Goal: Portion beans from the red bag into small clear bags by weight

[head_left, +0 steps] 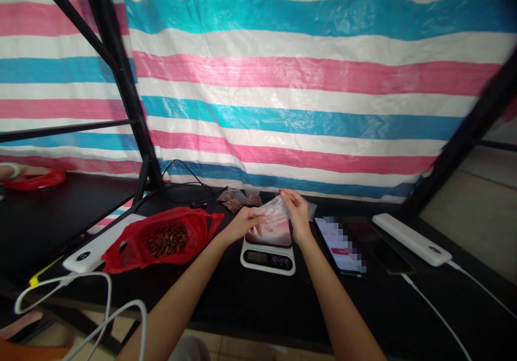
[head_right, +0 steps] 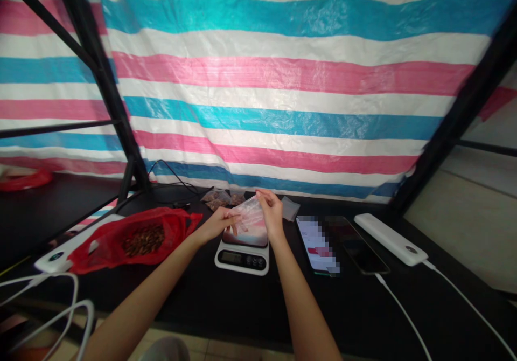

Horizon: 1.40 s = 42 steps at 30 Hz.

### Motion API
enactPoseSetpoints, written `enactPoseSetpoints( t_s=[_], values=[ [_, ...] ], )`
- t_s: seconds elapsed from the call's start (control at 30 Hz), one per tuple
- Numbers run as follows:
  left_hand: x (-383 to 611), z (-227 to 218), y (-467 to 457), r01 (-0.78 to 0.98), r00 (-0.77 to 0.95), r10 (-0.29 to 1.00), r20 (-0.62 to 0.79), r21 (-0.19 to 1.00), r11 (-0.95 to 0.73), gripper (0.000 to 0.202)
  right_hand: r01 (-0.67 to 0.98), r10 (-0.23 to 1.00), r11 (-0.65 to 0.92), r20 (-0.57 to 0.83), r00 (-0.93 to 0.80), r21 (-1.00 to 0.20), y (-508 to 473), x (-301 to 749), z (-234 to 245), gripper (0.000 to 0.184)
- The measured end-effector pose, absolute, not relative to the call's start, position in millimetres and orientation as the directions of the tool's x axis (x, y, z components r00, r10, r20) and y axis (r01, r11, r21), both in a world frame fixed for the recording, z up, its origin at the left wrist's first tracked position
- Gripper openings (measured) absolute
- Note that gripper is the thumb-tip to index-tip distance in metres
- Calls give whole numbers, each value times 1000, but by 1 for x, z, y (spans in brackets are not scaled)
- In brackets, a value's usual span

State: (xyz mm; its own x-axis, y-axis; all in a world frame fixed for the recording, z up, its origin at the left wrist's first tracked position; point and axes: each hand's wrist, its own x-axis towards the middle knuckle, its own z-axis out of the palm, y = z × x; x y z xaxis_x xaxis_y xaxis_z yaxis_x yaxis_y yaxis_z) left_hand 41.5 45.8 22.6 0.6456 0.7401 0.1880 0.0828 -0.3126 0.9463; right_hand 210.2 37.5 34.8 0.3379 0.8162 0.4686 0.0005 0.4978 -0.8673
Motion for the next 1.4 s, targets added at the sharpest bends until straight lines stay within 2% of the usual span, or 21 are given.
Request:
enactPoseSetpoints(
  t_s=[0.1, 0.23, 0.4, 0.53, 0.67, 0.87, 1.13, 1.4],
  values=[
    [41, 21, 45, 91, 661, 731, 168, 950, -300, 49, 29, 844, 473, 462, 275, -881, 37, 210, 35, 27],
    [42, 19, 45, 92, 649, 742, 167, 951, -294, 52, 49, 814, 483, 469, 341, -874, 38, 215, 33, 28],
    [42, 21, 50, 21, 526, 812, 253, 950, -310, 50, 37, 852, 448, 439, 283, -893, 38, 222, 35, 44],
    [39, 19, 55, -23, 427, 858, 284, 952, -304, 49, 153, 892, 372, 398, 212, -915, 38, 219, 35, 34],
    [39, 17, 54, -13, 477, 849, 227, 968, -252, 46, 177, 872, 399, 432, 230, -900, 38, 214, 32, 32],
    [41, 16, 51, -86, 506, 834, 220, 975, -205, 46, 158, 866, 417, 444, 230, -895, 38, 217, 33, 35],
    [39, 15, 52, 8, 510, 830, 226, 963, -268, 45, 91, 864, 404, 412, 290, -910, 36, 216, 36, 33],
    [40, 21, 45, 54, 554, 812, 183, 966, -254, 51, 162, 828, 473, 500, 253, -866, 37, 212, 32, 26]
  ],
)
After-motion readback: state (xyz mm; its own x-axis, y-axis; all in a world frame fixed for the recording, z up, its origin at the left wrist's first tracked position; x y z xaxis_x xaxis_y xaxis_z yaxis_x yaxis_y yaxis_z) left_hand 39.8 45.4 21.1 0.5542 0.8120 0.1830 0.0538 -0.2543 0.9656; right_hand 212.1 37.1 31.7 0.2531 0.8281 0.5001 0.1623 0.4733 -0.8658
